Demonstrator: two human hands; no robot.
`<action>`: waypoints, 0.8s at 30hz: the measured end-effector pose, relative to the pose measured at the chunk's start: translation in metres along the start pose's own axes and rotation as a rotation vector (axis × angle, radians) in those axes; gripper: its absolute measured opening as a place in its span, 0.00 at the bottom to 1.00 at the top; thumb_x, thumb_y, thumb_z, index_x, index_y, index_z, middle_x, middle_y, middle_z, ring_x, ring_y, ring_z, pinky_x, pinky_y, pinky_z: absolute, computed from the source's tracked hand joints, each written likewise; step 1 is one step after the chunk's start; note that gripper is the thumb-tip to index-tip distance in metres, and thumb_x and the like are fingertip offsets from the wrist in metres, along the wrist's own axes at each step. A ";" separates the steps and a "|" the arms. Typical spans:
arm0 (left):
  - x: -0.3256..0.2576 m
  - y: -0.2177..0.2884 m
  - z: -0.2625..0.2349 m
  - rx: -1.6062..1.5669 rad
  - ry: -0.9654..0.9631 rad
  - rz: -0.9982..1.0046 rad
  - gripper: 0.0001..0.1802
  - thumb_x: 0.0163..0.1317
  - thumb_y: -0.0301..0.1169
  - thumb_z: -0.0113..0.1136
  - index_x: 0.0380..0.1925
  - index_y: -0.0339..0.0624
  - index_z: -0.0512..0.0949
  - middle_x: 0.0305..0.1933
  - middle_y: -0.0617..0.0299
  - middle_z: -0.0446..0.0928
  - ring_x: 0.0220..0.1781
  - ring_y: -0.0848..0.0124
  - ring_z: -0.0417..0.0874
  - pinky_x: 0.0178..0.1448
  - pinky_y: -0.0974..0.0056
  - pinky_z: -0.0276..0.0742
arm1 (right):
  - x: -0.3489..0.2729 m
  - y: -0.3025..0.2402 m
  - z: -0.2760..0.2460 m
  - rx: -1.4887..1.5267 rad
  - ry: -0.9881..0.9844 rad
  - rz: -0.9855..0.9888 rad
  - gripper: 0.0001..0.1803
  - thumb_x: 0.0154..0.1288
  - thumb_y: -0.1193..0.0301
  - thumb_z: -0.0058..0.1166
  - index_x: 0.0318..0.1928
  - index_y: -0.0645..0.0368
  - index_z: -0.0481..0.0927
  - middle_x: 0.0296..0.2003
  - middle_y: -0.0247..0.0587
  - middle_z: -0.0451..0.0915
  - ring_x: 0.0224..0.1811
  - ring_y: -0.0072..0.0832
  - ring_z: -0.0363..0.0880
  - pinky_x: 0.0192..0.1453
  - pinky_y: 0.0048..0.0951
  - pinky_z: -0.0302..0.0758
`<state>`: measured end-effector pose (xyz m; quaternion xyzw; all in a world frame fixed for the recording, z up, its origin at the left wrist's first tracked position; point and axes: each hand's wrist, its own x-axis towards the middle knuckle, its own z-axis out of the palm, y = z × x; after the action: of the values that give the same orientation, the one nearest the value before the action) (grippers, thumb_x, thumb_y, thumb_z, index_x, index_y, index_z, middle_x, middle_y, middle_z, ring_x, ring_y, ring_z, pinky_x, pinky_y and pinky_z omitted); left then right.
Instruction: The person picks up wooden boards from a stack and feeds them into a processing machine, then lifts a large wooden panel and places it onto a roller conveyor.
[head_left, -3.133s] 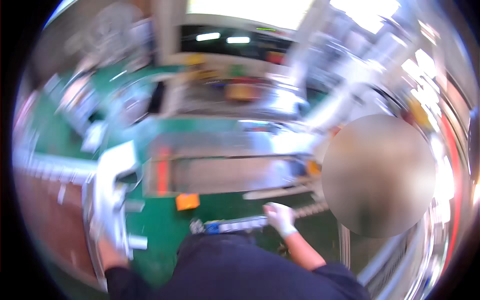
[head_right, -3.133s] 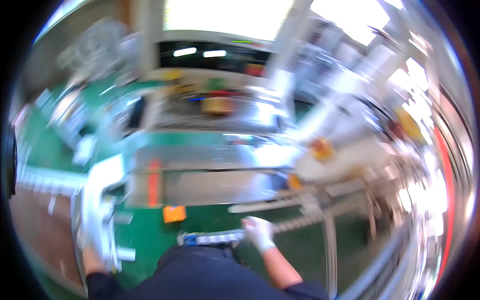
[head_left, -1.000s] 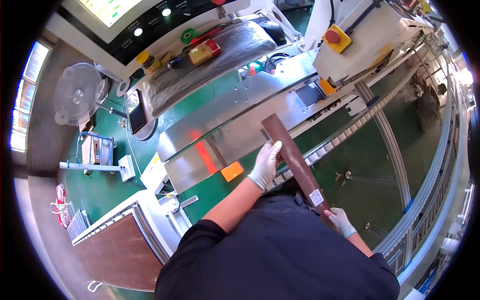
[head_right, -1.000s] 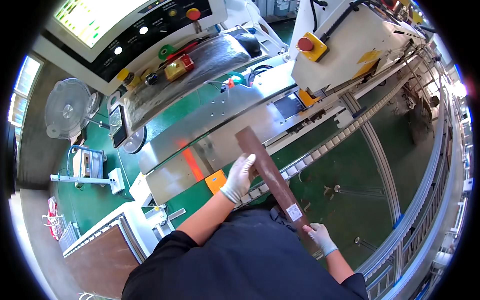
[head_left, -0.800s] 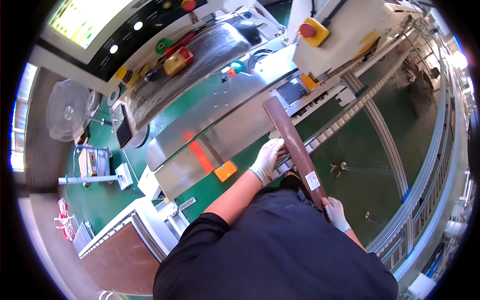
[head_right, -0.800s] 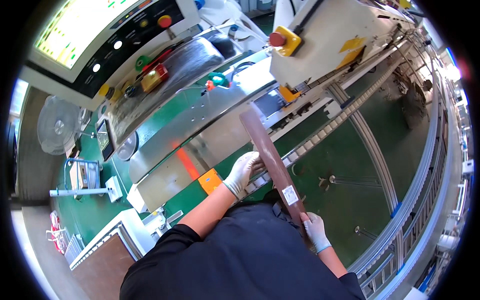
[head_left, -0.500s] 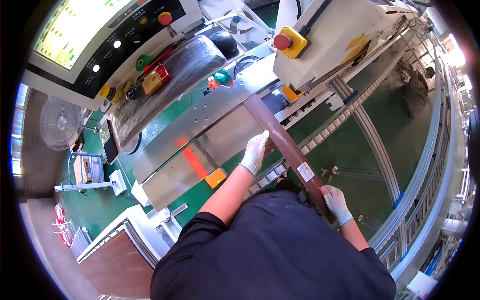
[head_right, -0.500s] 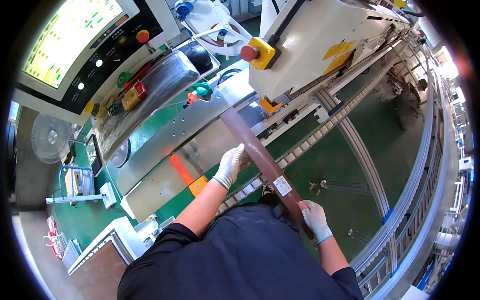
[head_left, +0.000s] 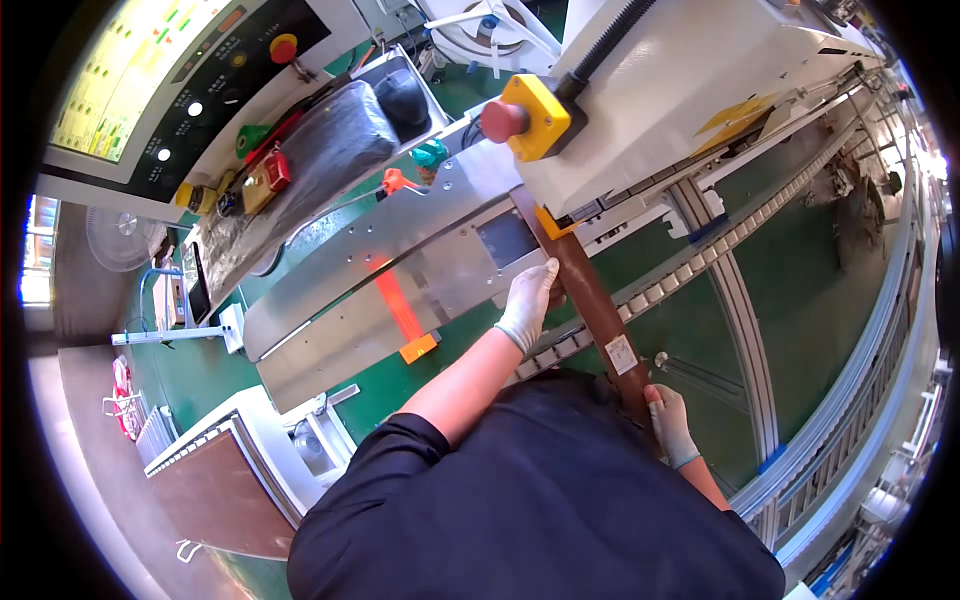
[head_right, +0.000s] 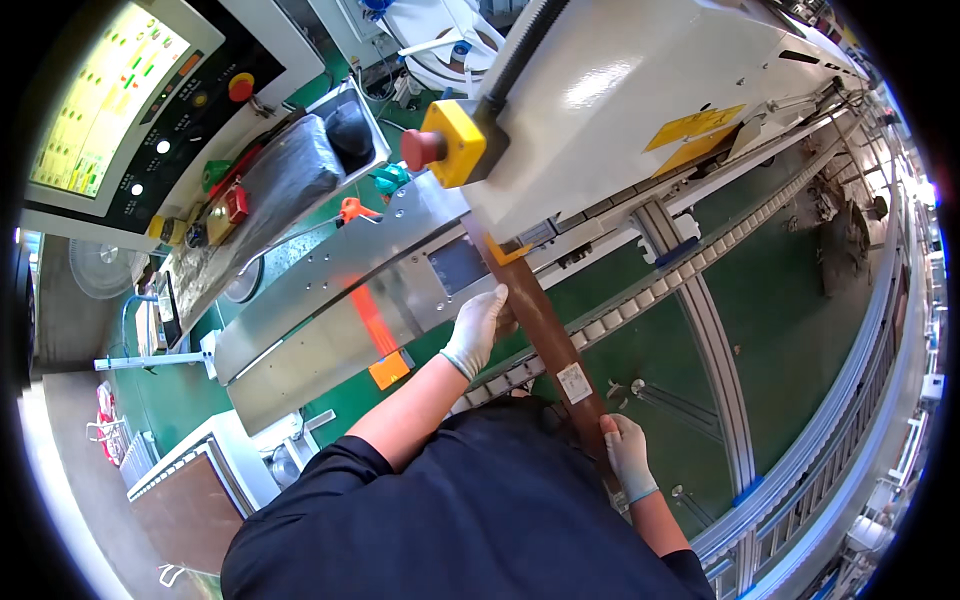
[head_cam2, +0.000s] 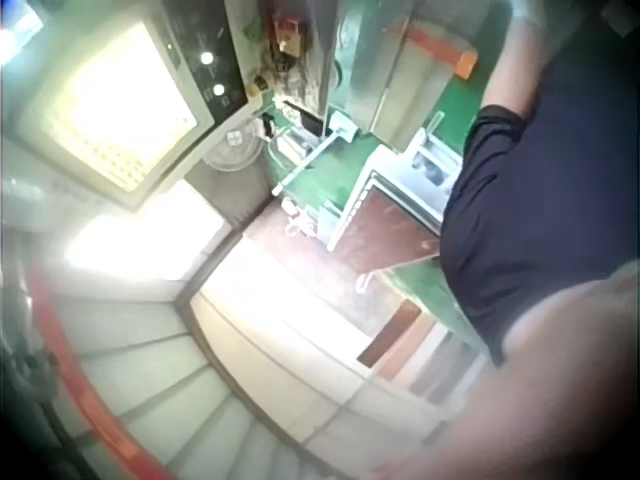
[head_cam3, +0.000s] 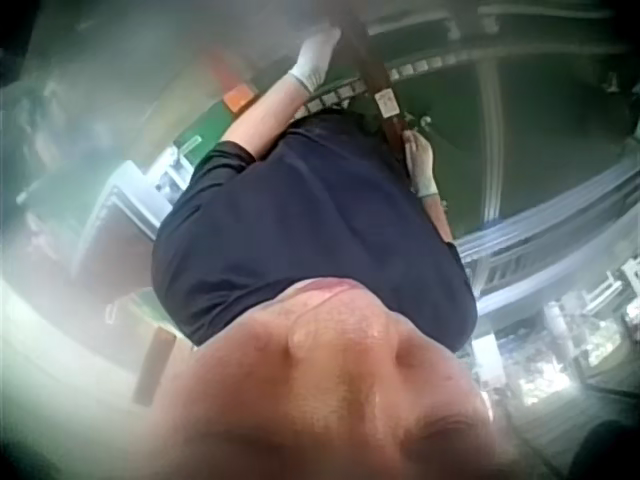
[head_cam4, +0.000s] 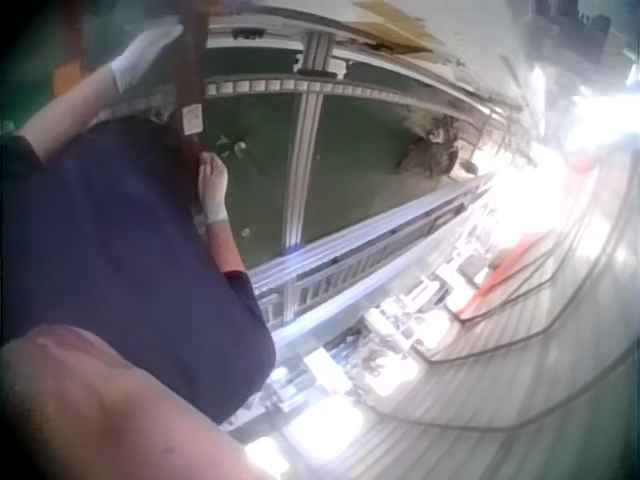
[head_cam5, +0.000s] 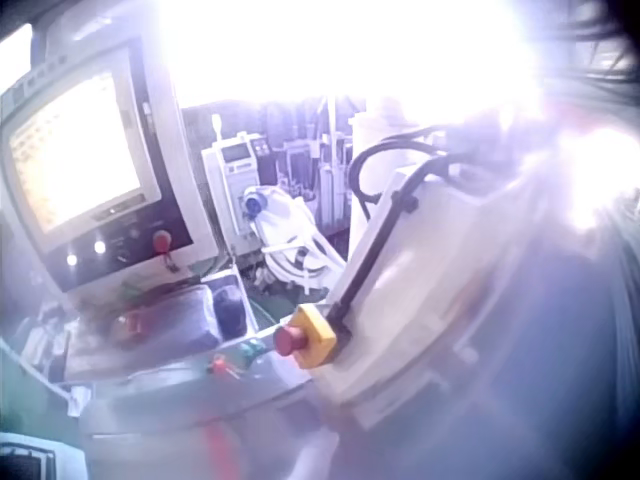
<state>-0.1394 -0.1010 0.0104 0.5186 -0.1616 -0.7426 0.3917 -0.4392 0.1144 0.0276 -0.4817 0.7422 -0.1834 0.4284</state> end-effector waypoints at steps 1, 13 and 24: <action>0.007 -0.004 0.008 0.000 -0.011 0.003 0.18 0.79 0.47 0.58 0.48 0.44 0.83 0.46 0.65 0.86 0.46 0.71 0.86 0.48 0.64 0.81 | 0.005 0.001 -0.010 -0.004 -0.008 0.006 0.26 0.79 0.52 0.54 0.47 0.67 0.86 0.39 0.56 0.88 0.44 0.48 0.87 0.51 0.41 0.81; 0.093 -0.016 0.124 0.061 -0.043 0.008 0.24 0.78 0.51 0.58 0.52 0.40 0.81 0.47 0.61 0.86 0.48 0.67 0.87 0.48 0.63 0.82 | 0.081 0.011 -0.119 0.135 0.022 0.104 0.25 0.81 0.56 0.56 0.50 0.71 0.85 0.36 0.38 0.85 0.42 0.23 0.78 0.50 0.29 0.76; 0.135 -0.015 0.188 0.985 -0.080 0.539 0.32 0.78 0.56 0.49 0.45 0.32 0.80 0.45 0.39 0.86 0.48 0.43 0.87 0.53 0.45 0.81 | 0.159 0.027 -0.211 0.020 0.160 0.155 0.31 0.77 0.50 0.59 0.55 0.70 0.84 0.41 0.41 0.87 0.43 0.30 0.83 0.54 0.33 0.78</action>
<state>-0.3352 -0.2235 -0.0089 0.5520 -0.6309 -0.4722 0.2726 -0.6526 -0.0412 0.0561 -0.4024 0.8073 -0.1948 0.3853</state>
